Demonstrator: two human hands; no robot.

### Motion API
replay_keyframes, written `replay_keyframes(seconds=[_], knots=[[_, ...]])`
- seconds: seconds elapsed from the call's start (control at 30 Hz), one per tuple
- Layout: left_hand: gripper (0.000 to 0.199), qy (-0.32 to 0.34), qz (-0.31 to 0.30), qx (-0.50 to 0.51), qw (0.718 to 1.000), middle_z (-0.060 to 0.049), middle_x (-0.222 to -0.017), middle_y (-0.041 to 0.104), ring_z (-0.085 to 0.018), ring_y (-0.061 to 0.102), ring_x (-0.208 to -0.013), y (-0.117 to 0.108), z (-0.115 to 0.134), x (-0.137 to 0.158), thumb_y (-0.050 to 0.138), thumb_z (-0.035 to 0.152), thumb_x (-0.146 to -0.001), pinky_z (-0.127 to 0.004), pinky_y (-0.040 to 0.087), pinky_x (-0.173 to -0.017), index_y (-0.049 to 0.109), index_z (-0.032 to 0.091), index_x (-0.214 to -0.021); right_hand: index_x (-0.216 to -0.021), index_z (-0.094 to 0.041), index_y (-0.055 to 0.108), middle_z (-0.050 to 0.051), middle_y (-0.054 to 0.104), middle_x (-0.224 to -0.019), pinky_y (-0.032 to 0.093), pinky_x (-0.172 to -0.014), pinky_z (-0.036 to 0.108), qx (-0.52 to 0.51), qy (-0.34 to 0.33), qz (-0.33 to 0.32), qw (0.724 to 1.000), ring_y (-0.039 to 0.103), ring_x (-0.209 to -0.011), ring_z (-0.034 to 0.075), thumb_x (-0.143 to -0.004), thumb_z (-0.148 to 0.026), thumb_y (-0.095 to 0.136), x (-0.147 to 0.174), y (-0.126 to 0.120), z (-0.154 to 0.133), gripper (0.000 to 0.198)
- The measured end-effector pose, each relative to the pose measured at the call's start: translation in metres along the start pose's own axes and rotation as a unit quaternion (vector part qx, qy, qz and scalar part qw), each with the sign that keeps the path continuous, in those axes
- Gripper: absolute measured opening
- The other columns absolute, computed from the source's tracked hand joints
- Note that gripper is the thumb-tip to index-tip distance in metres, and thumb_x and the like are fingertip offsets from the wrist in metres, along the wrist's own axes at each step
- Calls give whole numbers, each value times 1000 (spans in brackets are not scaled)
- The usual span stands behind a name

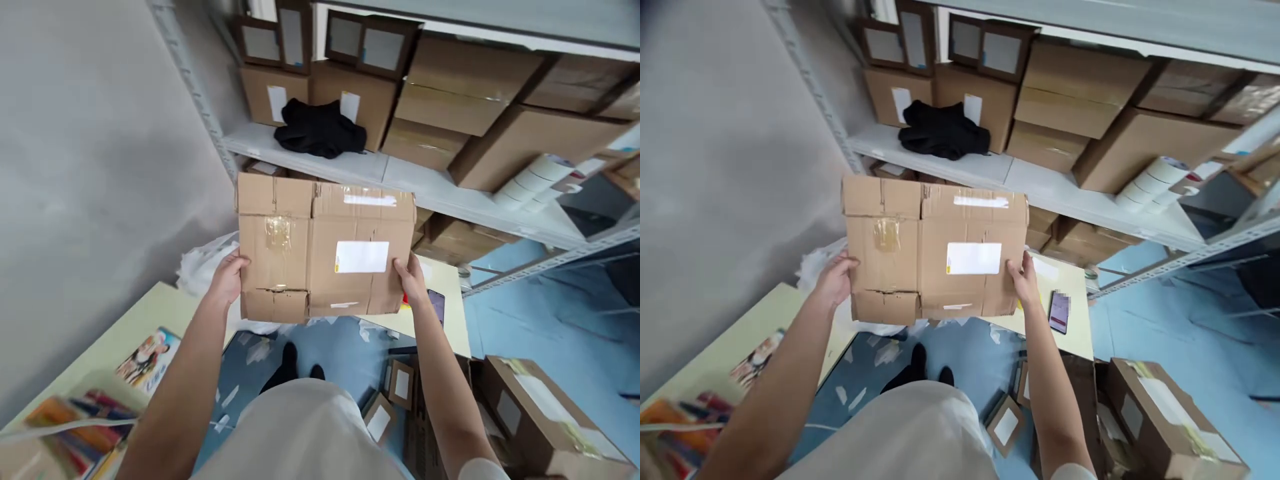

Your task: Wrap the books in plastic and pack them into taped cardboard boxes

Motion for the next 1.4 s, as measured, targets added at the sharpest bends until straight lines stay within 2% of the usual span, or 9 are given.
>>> replay_keyframes(seconds=[0.1, 0.27, 0.4, 0.57, 0.73, 0.9, 1.07, 1.17, 1.4], knots=[[26, -25, -52, -1, 998, 1, -65, 66, -22, 65, -73, 23, -43, -40, 58, 24, -47, -29, 49, -62, 60, 20, -73, -114, -23, 56, 10, 66, -121, 49, -95, 44, -90, 8, 3, 996, 61, -111, 27, -73, -53, 67, -1, -13, 12, 52], [24, -4, -64, -101, 993, -1, -71, 66, -22, 61, -75, 54, -87, -99, 62, 27, -51, -29, 46, -65, 58, 20, -74, -109, -21, 60, 10, 72, -106, 53, -86, 42, -80, 42, 58, 994, 66, -97, 26, -71, -49, 69, 17, -14, 29, 48], [39, 26, -76, -35, 996, -4, -92, 68, -22, 63, -91, 80, -88, -128, 73, 41, -57, -32, 48, -79, 57, 22, -87, -106, -22, 61, 10, 71, -106, 51, -89, 42, -45, 45, 103, 993, 63, -102, 26, -71, -50, 69, 28, -7, 43, 45], [54, 29, -58, 39, 997, -5, -101, 66, -20, 63, -94, 97, -81, -151, 74, 63, -59, -32, 49, -83, 53, 23, -89, -101, -23, 60, 10, 69, -106, 50, -90, 42, -37, 58, 125, 990, 63, -103, 26, -73, -51, 67, 38, 9, 57, 40], [60, 8, -37, 51, 998, -4, -99, 67, -19, 64, -94, 100, -88, -161, 79, 63, -51, -30, 50, -83, 55, 23, -88, -101, -22, 57, 10, 66, -113, 45, -98, 43, -32, 67, 132, 988, 59, -109, 25, -76, -50, 65, 34, 16, 69, 38], [57, -21, 0, 24, 999, -4, -91, 68, -20, 65, -90, 95, -94, -159, 77, 65, -50, -30, 52, -77, 55, 22, -82, -115, -23, 53, 10, 60, -124, 40, -105, 43, -18, 44, 86, 995, 54, -118, 24, -78, -47, 64, 21, 19, 76, 45], [47, -21, -60, 29, 998, -4, -79, 70, -23, 67, -84, 112, -97, -139, 79, 53, -55, -32, 52, -71, 62, 20, -83, -119, -24, 53, 9, 59, -123, 37, -108, 44, -37, 34, 6, 999, 53, -120, 23, -78, -43, 64, 14, 36, 80, 47], [43, -22, -65, 26, 997, -3, -81, 71, -22, 67, -81, 122, -101, -128, 81, 44, -55, -31, 51, -71, 63, 18, -85, -123, -24, 53, 8, 61, -121, 34, -110, 46, -49, 47, -20, 997, 52, -121, 23, -76, -45, 67, 15, 41, 82, 53], [41, -37, -58, -5, 998, -1, -81, 68, -19, 65, -80, 136, -104, -125, 78, 40, -55, -29, 48, -71, 58, 19, -83, -135, -26, 49, 10, 56, -134, 39, -108, 46, -98, 85, -43, 991, 50, -128, 28, -72, -61, 66, 21, 16, 63, 74]])
Point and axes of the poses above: each hand's wrist, its own x-axis away from the middle knuckle, its own y-axis out of the palm, z = x × y, the point moved 4 cm from there along -x, towards the middle knuckle
